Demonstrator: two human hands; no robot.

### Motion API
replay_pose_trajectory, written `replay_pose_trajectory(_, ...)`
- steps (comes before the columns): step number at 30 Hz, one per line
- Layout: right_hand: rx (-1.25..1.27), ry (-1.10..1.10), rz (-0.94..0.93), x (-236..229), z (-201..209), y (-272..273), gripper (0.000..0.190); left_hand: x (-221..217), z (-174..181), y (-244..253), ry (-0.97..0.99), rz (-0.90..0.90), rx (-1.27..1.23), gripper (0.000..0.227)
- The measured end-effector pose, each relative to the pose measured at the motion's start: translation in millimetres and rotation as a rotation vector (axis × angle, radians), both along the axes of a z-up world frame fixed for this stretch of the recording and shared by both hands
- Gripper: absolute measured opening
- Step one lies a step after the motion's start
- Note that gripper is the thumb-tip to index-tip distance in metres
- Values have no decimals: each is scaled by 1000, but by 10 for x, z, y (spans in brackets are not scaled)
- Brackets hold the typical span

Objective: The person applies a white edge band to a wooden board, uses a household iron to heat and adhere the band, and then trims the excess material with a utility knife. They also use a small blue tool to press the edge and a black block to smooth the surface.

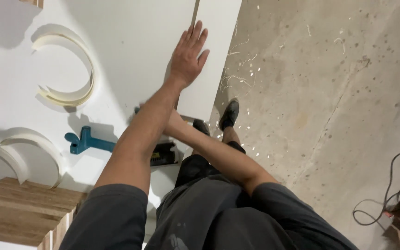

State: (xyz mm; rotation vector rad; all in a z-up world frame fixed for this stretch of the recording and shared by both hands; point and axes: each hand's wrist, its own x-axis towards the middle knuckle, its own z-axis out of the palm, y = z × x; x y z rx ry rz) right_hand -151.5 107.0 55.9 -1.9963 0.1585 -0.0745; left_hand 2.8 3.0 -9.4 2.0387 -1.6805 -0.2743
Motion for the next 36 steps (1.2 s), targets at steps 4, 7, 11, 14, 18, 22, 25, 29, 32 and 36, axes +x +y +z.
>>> replay_pose_trajectory(4,-63,-49,42,71,188,321,24,1,-36,19,28,52,43,58)
replay_pose_trajectory(7,-114,-68,60,94,276,547,26,1,-38,28,33,94,84,59)
replay_pose_trajectory(11,-244,-147,4,-84,-184,1171,34,-11,185,-22,-18,81,138,57)
replay_pose_trajectory(14,-232,-250,47,-112,-500,1381,31,-12,201,-31,7,94,216,58)
replay_pose_trajectory(18,-56,44,103,-558,-56,990,17,-10,189,-31,0,83,167,57)
replay_pose_trajectory(22,426,418,-578,-1357,79,337,40,-5,237,-27,0,81,168,57)
replay_pose_trajectory(25,862,221,-965,-1642,-115,-119,27,-52,320,35,22,81,213,57)
replay_pose_trajectory(29,1252,-297,-1001,-1518,-582,-416,31,-108,332,78,71,106,219,56)
replay_pose_trajectory(32,1275,-229,-973,-1304,-700,-436,41,-67,118,82,6,118,195,62)
replay_pose_trajectory(36,1289,-204,-1075,-1162,-743,-434,16,-49,0,105,-19,111,112,58)
